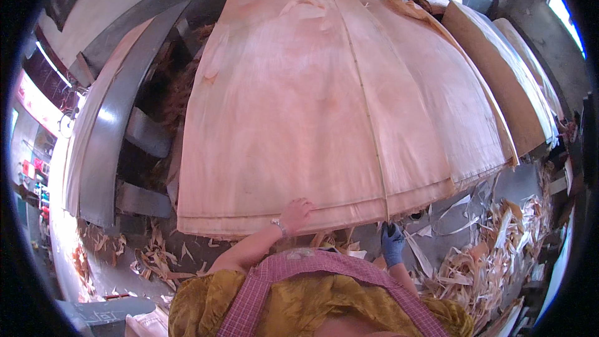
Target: The person cuts and peels strips of wood veneer from a large sheet using a hand tool, then stacks the sheets and applies tape to secure them.
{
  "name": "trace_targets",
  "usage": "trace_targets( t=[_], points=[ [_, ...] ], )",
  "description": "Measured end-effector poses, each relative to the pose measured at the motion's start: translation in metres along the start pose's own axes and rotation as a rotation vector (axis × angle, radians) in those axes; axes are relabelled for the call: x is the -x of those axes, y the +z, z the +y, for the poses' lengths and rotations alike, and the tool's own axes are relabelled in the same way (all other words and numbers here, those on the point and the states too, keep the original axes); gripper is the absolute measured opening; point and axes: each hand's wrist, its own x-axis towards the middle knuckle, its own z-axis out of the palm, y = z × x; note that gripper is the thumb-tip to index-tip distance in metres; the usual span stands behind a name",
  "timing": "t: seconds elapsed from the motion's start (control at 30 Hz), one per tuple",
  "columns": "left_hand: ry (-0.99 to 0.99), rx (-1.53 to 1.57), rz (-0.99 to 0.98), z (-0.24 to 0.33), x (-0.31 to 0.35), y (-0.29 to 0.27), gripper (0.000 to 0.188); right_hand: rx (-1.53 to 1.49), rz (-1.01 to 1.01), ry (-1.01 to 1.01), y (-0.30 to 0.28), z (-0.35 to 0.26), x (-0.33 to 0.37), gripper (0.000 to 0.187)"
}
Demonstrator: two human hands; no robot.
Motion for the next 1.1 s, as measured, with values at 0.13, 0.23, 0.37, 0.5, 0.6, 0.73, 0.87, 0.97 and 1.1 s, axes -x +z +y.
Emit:
trace_targets(
  t=[0.13, 0.23, 0.37, 0.5, 0.6, 0.73, 0.87, 0.97, 1.1],
  points=[
    [0.06, 0.034, 0.007, -0.02, 0.009, -0.004, 0.027, 0.042, 0.007, -0.006, 0.004, 0.004, 0.045, 0.03],
    [0.11, 0.024, -0.021, -0.027, 0.013, -0.013, 0.026, -0.036, -0.057, 0.027, 0.011, -0.005, 0.08, 0.027],
    [0.071, 0.031, -0.092, -0.017, 0.007, -0.027, 0.026, -0.168, 0.064, -0.119, 0.066, 0.05, 0.113, 0.026],
    [0.09, 0.119, -0.068, -0.031, -0.001, -0.025, 0.025, -0.248, -0.003, -0.19, 0.074, 0.031, 0.121, 0.027],
    [0.132, 0.233, -0.022, -0.019, -0.021, -0.025, 0.025, -0.159, -0.05, -0.164, 0.063, 0.021, 0.132, 0.027],
    [0.0, 0.361, -0.094, -0.007, -0.035, -0.025, 0.03, -0.053, -0.076, -0.062, 0.031, -0.009, 0.136, 0.027],
    [-0.042, 0.45, -0.15, -0.006, -0.067, 0.003, 0.041, 0.052, -0.038, -0.086, 0.002, -0.026, 0.142, 0.03],
    [-0.076, 0.453, -0.256, 0.01, -0.098, 0.013, 0.045, -0.079, -0.019, -0.107, 0.006, -0.016, 0.151, 0.029],
    [-0.058, 0.471, -0.45, 0.048, -0.125, 0.012, 0.048, 0.03, -0.019, 0.062, 0.016, 0.022, 0.179, 0.025]
  ],
)
